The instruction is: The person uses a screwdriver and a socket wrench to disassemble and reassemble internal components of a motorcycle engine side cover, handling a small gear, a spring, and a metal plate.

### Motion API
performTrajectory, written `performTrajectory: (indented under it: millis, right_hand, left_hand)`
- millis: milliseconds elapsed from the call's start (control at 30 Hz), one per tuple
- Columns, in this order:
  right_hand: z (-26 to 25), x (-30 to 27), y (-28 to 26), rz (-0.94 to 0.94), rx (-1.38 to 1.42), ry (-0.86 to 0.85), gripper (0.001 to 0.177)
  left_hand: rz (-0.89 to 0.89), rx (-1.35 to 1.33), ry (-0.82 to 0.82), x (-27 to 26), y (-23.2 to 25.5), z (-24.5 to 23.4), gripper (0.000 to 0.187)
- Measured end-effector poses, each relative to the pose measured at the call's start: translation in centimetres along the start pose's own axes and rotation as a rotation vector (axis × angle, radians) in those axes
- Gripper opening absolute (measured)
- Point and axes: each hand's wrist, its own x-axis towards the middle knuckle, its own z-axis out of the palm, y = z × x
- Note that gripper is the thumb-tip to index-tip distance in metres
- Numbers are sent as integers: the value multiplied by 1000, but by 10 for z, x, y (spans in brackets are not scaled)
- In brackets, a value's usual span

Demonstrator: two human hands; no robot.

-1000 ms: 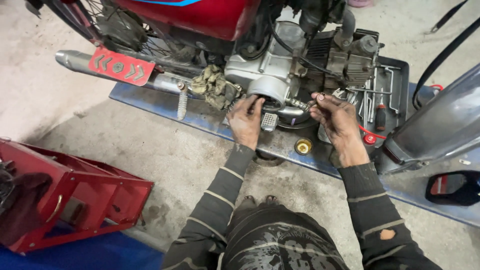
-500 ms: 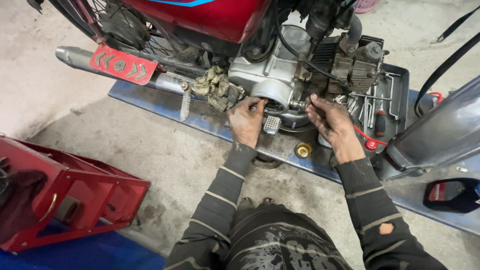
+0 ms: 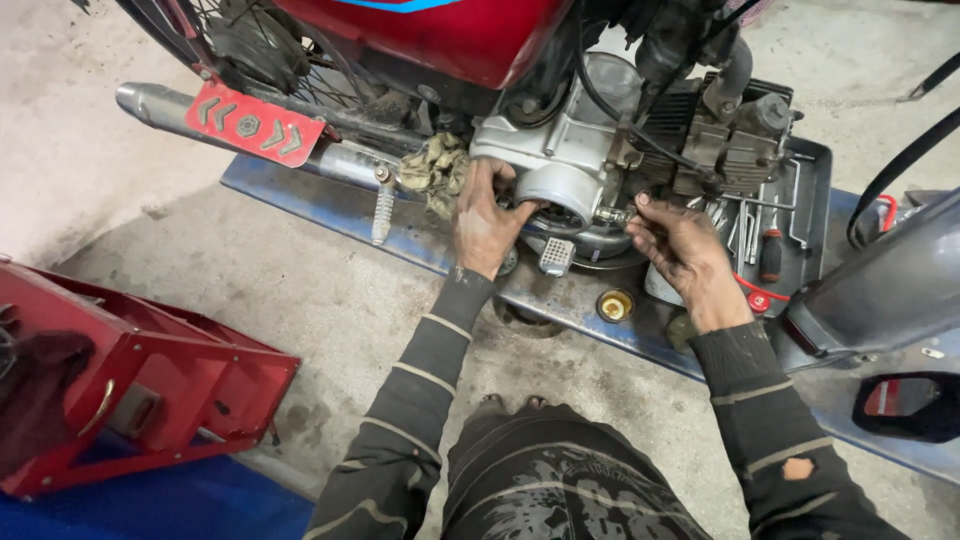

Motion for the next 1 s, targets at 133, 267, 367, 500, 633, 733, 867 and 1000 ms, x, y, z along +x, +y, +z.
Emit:
performTrajectory:
  millis: [133,267,367,500,633,733,867,1000]
  right_hand:
    - [-7,8,9,38,55,-12,20]
    - [-8,12,9,29,46,-16,18]
    - [-14,31,31,93,120,-46,18]
    - [-11,31,31,11,-22,-69,18]
    - [-8,26,26,18,28,-58,16]
    - [-3,25,25,44,77,-68,17]
    - [0,26,18,-67,21,-43,14]
    - [-2,28,26,-68,36,-46,17]
  left_hand:
    - [-4,-68,-18,1,-13,7,50]
    - [-10,-67,-42,4,-11,5,48]
    - [-19,-62,-51,4,-9,2,46]
    - [-47,-39,-79,1,-3,-2,44]
    - [-72,-65,-87,5,-2,-3,43]
    - [-74,-94,-74,6,-3,-4,43]
    - [-49,-102,-70,7,-4,2,42]
    - [-18,-100,-64,4,-2,-2,42]
